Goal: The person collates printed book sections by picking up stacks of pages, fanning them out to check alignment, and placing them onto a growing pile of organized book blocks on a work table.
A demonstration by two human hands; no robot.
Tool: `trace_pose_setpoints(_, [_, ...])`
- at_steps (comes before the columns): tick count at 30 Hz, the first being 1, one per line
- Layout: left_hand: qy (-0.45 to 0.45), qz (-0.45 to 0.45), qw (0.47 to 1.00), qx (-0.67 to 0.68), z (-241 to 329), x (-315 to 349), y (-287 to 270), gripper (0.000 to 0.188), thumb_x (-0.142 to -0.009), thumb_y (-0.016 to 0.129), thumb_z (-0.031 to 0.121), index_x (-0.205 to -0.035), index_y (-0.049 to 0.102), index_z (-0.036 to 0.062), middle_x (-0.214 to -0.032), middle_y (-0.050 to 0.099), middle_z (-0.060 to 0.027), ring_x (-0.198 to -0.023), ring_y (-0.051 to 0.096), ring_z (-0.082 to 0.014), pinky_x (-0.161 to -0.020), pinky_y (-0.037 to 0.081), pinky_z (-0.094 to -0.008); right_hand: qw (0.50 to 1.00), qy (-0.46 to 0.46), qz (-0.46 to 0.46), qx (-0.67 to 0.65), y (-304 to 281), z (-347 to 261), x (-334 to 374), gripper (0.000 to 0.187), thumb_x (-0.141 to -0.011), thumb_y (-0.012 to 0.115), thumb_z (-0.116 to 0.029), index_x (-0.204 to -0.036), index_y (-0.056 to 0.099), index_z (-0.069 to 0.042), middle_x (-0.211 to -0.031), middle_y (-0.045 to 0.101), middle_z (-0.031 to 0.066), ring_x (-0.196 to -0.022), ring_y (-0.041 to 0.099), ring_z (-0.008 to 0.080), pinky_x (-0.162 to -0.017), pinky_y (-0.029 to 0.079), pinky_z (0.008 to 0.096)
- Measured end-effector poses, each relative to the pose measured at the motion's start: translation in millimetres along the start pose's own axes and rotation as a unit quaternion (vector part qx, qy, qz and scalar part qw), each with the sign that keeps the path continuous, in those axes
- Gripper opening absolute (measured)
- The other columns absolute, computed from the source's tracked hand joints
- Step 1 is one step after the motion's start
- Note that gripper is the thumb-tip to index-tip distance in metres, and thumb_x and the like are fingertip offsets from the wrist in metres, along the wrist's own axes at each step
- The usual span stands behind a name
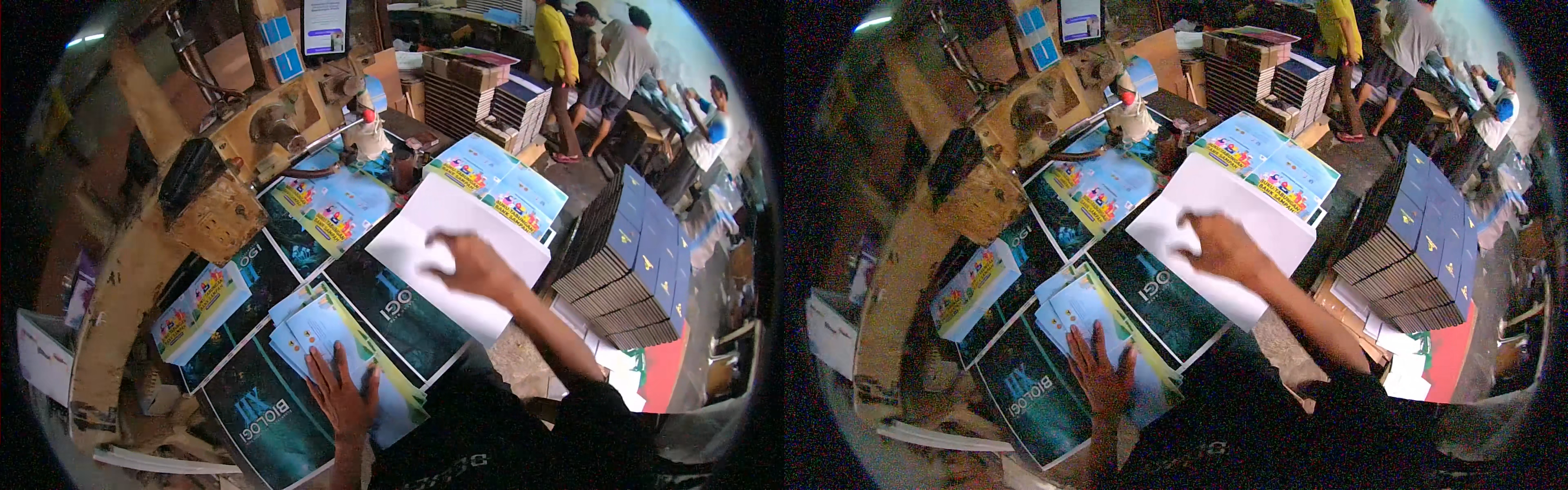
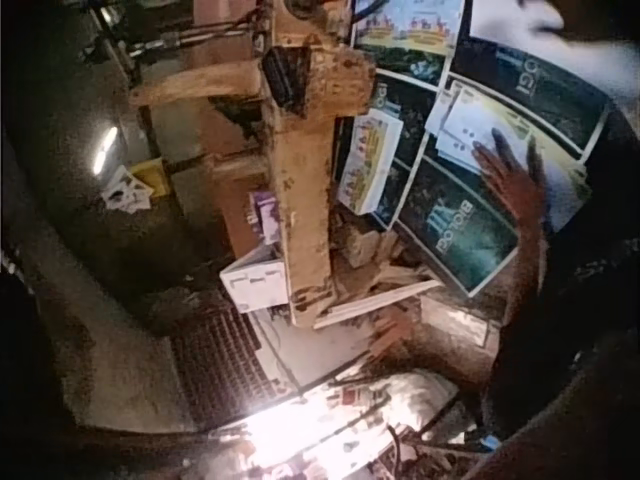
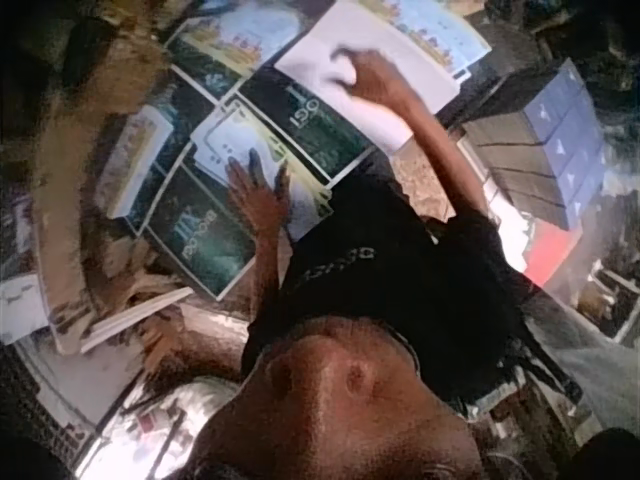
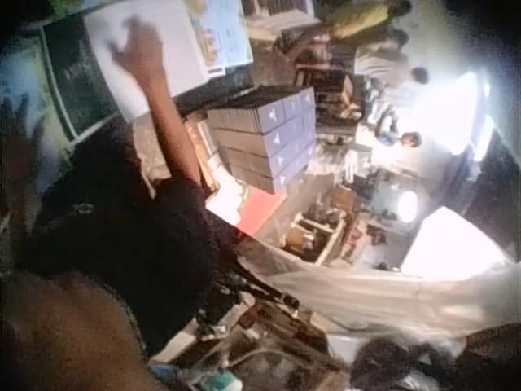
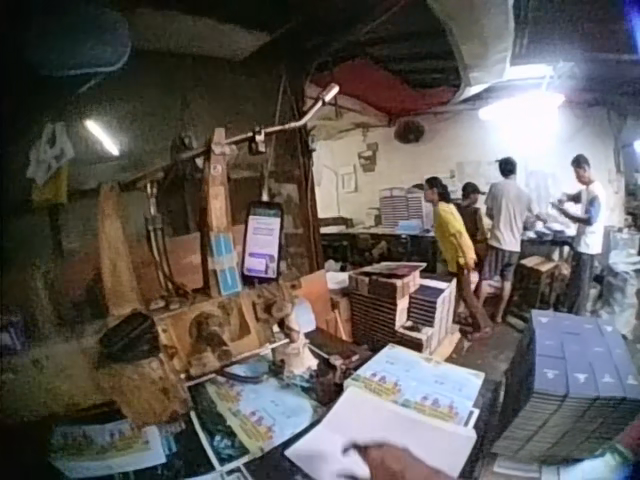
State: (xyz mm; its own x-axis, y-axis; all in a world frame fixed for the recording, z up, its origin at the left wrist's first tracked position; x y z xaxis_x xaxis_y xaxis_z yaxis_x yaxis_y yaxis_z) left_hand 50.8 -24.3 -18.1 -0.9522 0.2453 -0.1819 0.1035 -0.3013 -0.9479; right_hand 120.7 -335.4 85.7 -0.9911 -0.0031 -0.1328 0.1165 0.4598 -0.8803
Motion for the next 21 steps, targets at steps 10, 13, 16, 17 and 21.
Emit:
trace_pose_setpoints(10, [-0.029, 0.0, 0.999, 0.031, -6, 2, 5, 0.078, -0.095, 0.06, 0.061, -0.155, 0.042, 0.0143, -0.166, 0.019, -0.0268, -0.153, 0.017, -0.0468, -0.116, 0.017, -0.0697, 0.867, -0.264, 0.369, 0.205, -151, -34, -243, 0.062, -0.085, 0.073, -0.027, -0.135, 0.044, -0.006, -0.15, 0.042, 0.0163, -0.139, 0.033, 0.042, -0.108, 0.032, 0.0598])
trace_pose_setpoints(13, [-0.024, 0.008, 0.999, 0.036, -6, 2, 4, 0.076, -0.096, 0.059, 0.059, -0.155, 0.042, 0.0142, -0.165, 0.019, -0.0269, -0.153, 0.017, -0.0475, -0.115, 0.017, -0.0707, 0.87, -0.256, 0.353, 0.231, -156, -35, -271, 0.064, -0.085, 0.074, -0.028, -0.137, 0.043, -0.009, -0.15, 0.042, 0.0151, -0.139, 0.033, 0.0416, -0.107, 0.031, 0.06])
trace_pose_setpoints(16, [-0.022, 0.005, 0.999, 0.037, -6, 2, 3, 0.075, -0.097, 0.058, 0.058, -0.155, 0.042, 0.0143, -0.166, 0.019, -0.0268, -0.153, 0.017, -0.0477, -0.115, 0.018, -0.0708, 0.87, -0.239, 0.36, 0.237, -153, -32, -287, 0.06, -0.086, 0.073, -0.028, -0.136, 0.045, -0.011, -0.15, 0.042, 0.0141, -0.14, 0.033, 0.0405, -0.106, 0.031, 0.0602])
trace_pose_setpoints(17, [-0.017, 0.006, 0.999, 0.039, -5, 2, 3, 0.074, -0.097, 0.058, 0.058, -0.155, 0.042, 0.0144, -0.166, 0.019, -0.0267, -0.153, 0.017, -0.0477, -0.115, 0.018, -0.0707, 0.864, -0.235, 0.381, 0.229, -155, -30, -289, 0.057, -0.086, 0.073, -0.028, -0.134, 0.046, -0.011, -0.15, 0.043, 0.0138, -0.14, 0.033, 0.0399, -0.106, 0.031, 0.0603])
trace_pose_setpoints(21, [-0.01, 0.013, 0.999, 0.035, 0, 2, 0, 0.073, -0.098, 0.057, 0.057, -0.155, 0.042, 0.0148, -0.166, 0.019, -0.0265, -0.153, 0.017, -0.0475, -0.115, 0.018, -0.0706, 0.846, -0.282, 0.408, 0.194, -155, -31, -290, 0.047, -0.087, 0.072, -0.028, -0.125, 0.051, -0.009, -0.149, 0.045, 0.0144, -0.14, 0.035, 0.0381, -0.106, 0.031, 0.0613])
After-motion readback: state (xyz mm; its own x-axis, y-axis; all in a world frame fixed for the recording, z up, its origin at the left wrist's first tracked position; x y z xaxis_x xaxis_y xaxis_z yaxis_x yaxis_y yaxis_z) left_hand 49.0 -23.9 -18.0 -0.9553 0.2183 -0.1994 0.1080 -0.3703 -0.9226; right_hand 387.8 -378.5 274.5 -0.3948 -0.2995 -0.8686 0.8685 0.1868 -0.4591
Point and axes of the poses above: each hand's wrist, its own x-axis away from the middle knuckle, its own y-axis out of the palm, z = x × y, the point moved 5 cm from there along -x, towards the middle knuckle
